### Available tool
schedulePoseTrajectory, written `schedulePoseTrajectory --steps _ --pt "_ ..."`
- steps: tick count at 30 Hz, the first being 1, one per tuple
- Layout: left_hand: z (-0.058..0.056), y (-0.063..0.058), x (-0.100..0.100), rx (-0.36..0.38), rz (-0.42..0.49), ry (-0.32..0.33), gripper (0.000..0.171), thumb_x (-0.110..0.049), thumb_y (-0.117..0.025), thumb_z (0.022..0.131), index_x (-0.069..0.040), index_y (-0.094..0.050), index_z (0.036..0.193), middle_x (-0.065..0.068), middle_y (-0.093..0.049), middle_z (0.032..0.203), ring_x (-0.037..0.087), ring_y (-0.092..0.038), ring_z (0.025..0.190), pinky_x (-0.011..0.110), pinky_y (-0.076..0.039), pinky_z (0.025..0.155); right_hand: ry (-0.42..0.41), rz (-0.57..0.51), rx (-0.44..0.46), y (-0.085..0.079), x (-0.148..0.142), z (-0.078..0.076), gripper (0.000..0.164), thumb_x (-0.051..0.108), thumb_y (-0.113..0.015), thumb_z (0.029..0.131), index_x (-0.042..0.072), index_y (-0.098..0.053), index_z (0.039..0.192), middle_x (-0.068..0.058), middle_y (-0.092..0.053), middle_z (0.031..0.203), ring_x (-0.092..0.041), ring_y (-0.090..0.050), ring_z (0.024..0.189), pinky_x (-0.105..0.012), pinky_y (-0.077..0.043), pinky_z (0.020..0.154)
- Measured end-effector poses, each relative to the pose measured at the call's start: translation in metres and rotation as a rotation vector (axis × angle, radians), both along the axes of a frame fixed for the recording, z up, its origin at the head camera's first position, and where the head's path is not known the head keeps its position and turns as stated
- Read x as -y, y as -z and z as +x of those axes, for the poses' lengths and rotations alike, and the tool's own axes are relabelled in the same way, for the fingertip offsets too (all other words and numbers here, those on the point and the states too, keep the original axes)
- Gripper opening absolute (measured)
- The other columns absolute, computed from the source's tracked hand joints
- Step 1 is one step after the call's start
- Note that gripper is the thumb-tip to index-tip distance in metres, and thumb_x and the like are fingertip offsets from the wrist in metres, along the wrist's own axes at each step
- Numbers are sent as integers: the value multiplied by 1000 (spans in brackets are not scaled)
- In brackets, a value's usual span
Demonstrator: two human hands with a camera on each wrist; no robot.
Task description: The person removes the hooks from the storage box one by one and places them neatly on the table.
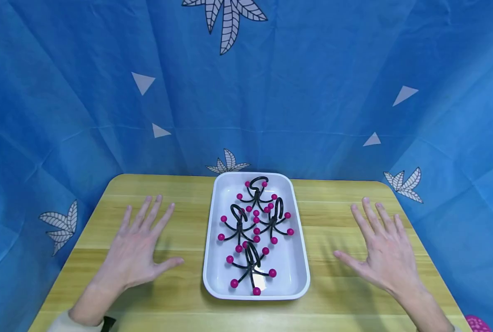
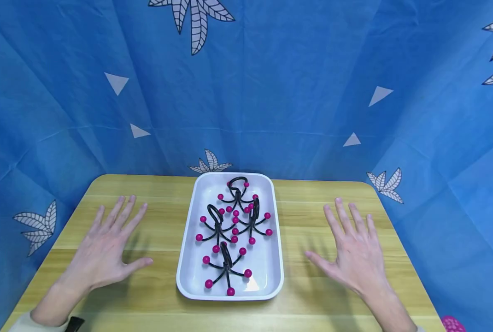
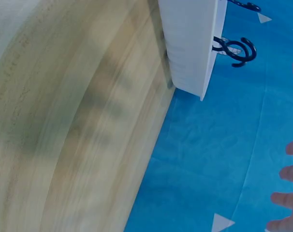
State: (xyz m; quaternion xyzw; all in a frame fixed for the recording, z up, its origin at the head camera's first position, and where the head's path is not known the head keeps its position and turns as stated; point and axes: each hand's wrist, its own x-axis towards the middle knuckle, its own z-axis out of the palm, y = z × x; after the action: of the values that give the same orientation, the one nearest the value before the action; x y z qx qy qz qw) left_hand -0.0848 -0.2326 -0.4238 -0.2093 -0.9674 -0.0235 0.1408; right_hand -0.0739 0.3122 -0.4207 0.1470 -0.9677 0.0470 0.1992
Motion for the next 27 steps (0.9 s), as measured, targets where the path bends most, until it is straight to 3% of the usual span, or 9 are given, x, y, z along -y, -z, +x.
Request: schedulePoseTrajectory --steps 6,13,18,21,27 --pt "3 0 -9 13 -12 14 118 -92 -50 83 -20 -17 171 17 -16 178 43 -21 164 71 -20 129 -17 12 8 -1 6 0 111 85 -59 83 19 -30 168 -11 -26 177 -42 -27 161 -61 -12 136" --pt "6 8 -22 16 -17 58 118 -95 -45 83 -20 -21 170 18 -21 177 42 -24 163 64 -11 134 -46 18 -10 -2 18 -7 106 84 -55 86 17 -35 166 -15 -40 170 -44 -36 155 -60 -23 132" --pt "8 17 -32 36 -30 90 120 -90 -57 79 -20 -22 170 18 -25 176 43 -28 161 66 -25 130 -70 27 -25 -4 30 -15 103 84 -52 88 17 -37 165 -16 -45 167 -44 -41 152 -56 -24 132" --pt "8 22 -38 44 -30 108 122 -86 -65 76 -20 -23 170 18 -25 176 42 -28 161 67 -27 129 -77 30 -18 -4 37 -19 102 83 -53 89 15 -39 164 -15 -46 167 -44 -44 151 -57 -29 130" --pt "9 33 -49 33 -33 146 121 -85 -67 75 -18 -29 168 16 -25 176 40 -30 161 66 -30 128 -80 28 0 -3 52 -28 100 79 -59 87 11 -46 160 -15 -49 164 -42 -50 148 -60 -42 122"
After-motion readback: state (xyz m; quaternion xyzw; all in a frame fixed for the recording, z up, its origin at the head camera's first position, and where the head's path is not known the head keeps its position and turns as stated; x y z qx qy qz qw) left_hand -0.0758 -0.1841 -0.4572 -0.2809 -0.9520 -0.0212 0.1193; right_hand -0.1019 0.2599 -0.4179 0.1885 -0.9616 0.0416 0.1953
